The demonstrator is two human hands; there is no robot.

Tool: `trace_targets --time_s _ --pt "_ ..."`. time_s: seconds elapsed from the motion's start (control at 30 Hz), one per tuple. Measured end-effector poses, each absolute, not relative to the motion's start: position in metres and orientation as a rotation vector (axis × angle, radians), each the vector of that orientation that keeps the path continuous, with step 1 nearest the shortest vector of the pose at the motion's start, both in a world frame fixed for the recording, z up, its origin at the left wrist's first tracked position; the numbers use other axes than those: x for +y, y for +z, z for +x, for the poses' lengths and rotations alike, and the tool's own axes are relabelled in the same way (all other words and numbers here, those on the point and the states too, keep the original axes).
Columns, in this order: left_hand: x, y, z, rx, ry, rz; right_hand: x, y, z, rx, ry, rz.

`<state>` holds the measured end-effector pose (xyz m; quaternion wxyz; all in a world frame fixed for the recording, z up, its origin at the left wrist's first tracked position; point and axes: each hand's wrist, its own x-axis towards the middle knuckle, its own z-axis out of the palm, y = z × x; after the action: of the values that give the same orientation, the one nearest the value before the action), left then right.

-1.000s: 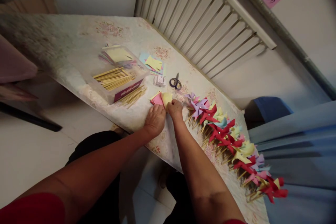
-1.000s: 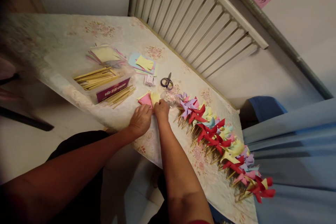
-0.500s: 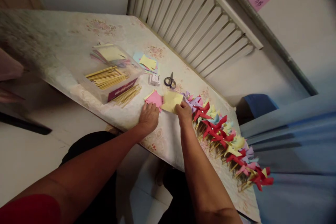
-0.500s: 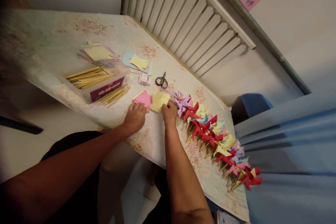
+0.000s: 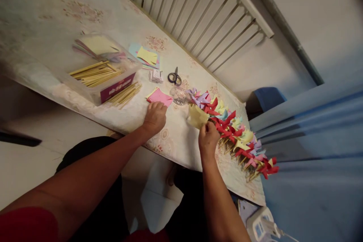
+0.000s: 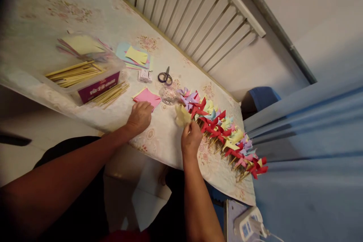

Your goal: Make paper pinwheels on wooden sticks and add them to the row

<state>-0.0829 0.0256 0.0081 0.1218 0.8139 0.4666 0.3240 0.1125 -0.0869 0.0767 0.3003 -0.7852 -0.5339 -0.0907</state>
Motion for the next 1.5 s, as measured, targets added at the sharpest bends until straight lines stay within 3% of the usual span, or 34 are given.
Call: trace_targets --time_s 0.07,0.33,0.7,1.07,1.5 --pt "0.026 0.008 -0.081 1.337 0.958 2.378 -0.106 0.062 0.110 -1.560 -0.385 -2.105" --pt "0.022 0.010 -0.074 1.241 0.962 2.430 -0.146 -0.006 0.093 -1.915 -0.299 -2.067" --pt "0.021 0.003 -0.061 0.963 0.791 2.337 -0.157 -0.008 0.099 -1.708 -0.206 -1.737" --pt "0.016 0.005 -0.059 0.767 0.630 2.412 -0.127 -0.020 0.133 -0.908 0.109 -1.910" --pt "0.014 0.004 -0.053 0.770 0.610 2.453 -0.105 -0.016 0.137 -0.920 0.100 -1.980"
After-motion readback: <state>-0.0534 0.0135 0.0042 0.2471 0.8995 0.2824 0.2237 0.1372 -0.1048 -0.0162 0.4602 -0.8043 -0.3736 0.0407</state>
